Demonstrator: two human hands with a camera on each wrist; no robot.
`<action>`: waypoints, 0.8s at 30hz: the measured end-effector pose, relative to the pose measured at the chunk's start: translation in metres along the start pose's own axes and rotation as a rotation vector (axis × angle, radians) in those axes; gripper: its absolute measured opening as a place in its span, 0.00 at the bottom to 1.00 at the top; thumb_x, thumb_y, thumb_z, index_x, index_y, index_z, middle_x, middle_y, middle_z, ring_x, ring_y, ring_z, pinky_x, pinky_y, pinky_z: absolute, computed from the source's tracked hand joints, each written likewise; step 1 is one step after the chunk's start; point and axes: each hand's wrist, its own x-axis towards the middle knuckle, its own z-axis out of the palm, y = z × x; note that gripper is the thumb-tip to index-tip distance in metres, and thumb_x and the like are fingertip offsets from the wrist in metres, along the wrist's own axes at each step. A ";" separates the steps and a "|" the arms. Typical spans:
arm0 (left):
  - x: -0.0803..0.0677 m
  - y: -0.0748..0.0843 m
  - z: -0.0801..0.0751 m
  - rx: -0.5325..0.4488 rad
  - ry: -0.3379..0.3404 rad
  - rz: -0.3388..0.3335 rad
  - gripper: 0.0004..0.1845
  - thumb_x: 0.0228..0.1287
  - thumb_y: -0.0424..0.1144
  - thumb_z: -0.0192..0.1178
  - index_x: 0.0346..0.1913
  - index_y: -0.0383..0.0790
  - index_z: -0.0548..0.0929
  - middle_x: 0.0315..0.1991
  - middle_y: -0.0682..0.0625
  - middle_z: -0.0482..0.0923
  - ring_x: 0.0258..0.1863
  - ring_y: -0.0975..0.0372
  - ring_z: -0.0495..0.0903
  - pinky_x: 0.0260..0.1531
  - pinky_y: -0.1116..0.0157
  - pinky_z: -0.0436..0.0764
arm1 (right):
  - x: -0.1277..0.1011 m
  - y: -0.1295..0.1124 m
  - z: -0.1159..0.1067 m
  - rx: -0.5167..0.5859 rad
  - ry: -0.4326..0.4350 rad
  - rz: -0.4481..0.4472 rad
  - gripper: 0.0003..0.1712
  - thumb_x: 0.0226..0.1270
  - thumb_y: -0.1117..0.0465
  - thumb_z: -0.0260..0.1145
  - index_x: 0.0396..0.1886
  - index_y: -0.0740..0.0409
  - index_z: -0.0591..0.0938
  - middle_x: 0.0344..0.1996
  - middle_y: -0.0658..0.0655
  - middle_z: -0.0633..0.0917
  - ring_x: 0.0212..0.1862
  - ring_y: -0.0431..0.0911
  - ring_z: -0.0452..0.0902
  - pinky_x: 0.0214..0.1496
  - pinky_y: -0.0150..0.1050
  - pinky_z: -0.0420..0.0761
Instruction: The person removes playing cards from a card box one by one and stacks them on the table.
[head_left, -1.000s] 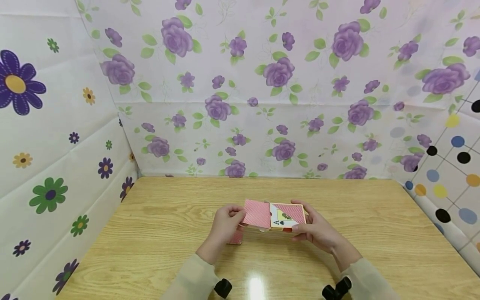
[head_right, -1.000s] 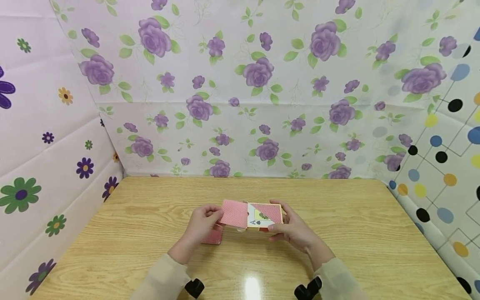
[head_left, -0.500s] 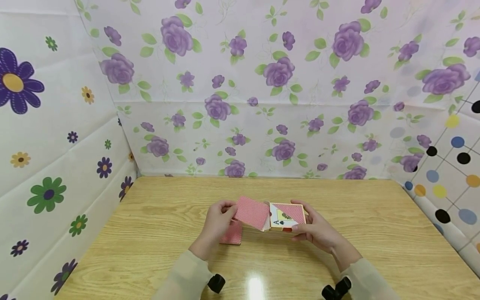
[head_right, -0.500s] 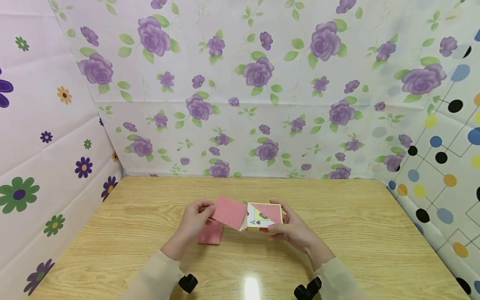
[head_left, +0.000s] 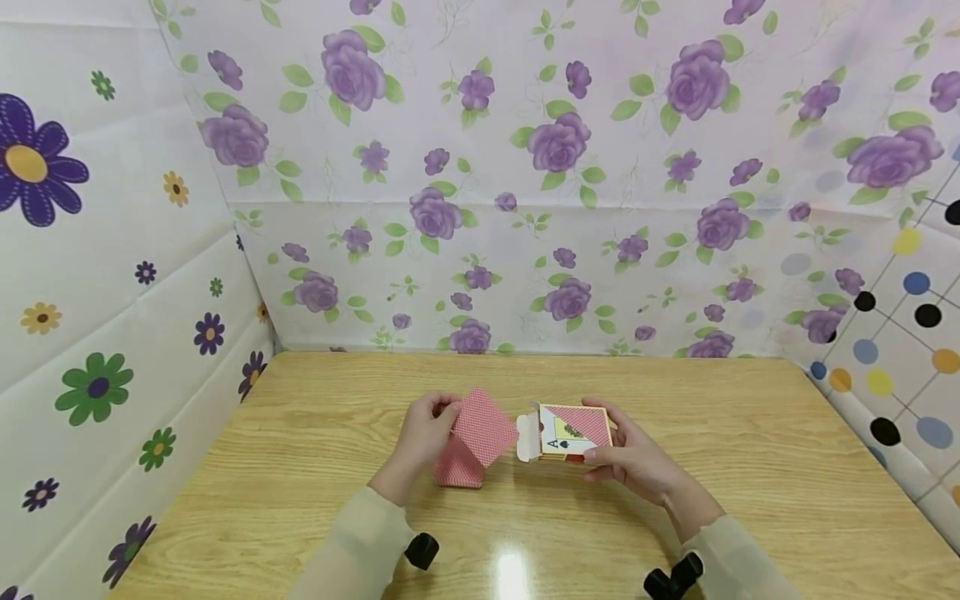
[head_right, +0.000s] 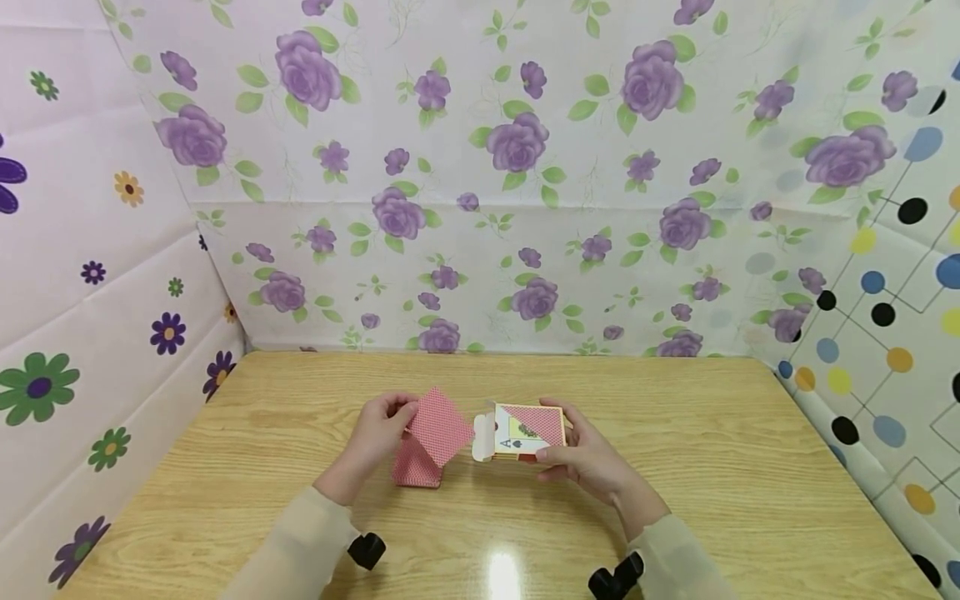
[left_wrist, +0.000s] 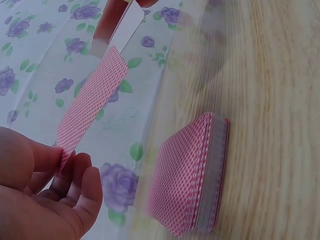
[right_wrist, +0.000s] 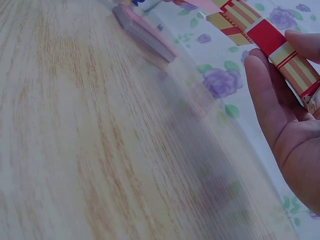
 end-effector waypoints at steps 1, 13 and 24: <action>0.001 0.001 -0.001 0.010 -0.002 0.005 0.11 0.72 0.35 0.49 0.47 0.33 0.79 0.35 0.44 0.74 0.30 0.62 0.73 0.30 0.67 0.78 | 0.000 0.000 0.000 -0.003 -0.005 -0.002 0.46 0.65 0.72 0.59 0.73 0.46 0.45 0.54 0.57 0.78 0.50 0.52 0.81 0.42 0.43 0.84; 0.015 0.000 -0.011 0.186 -0.079 -0.019 0.11 0.74 0.36 0.46 0.45 0.35 0.78 0.37 0.45 0.75 0.34 0.60 0.73 0.33 0.67 0.74 | 0.000 0.001 -0.002 -0.018 -0.016 -0.007 0.45 0.66 0.72 0.58 0.73 0.46 0.45 0.55 0.57 0.78 0.51 0.54 0.81 0.42 0.43 0.84; 0.022 0.000 -0.018 0.329 -0.203 -0.034 0.10 0.74 0.36 0.45 0.40 0.37 0.76 0.30 0.47 0.72 0.27 0.61 0.69 0.25 0.67 0.69 | 0.000 0.001 0.001 -0.019 -0.014 -0.006 0.45 0.65 0.71 0.59 0.73 0.45 0.45 0.55 0.57 0.78 0.51 0.54 0.81 0.42 0.43 0.84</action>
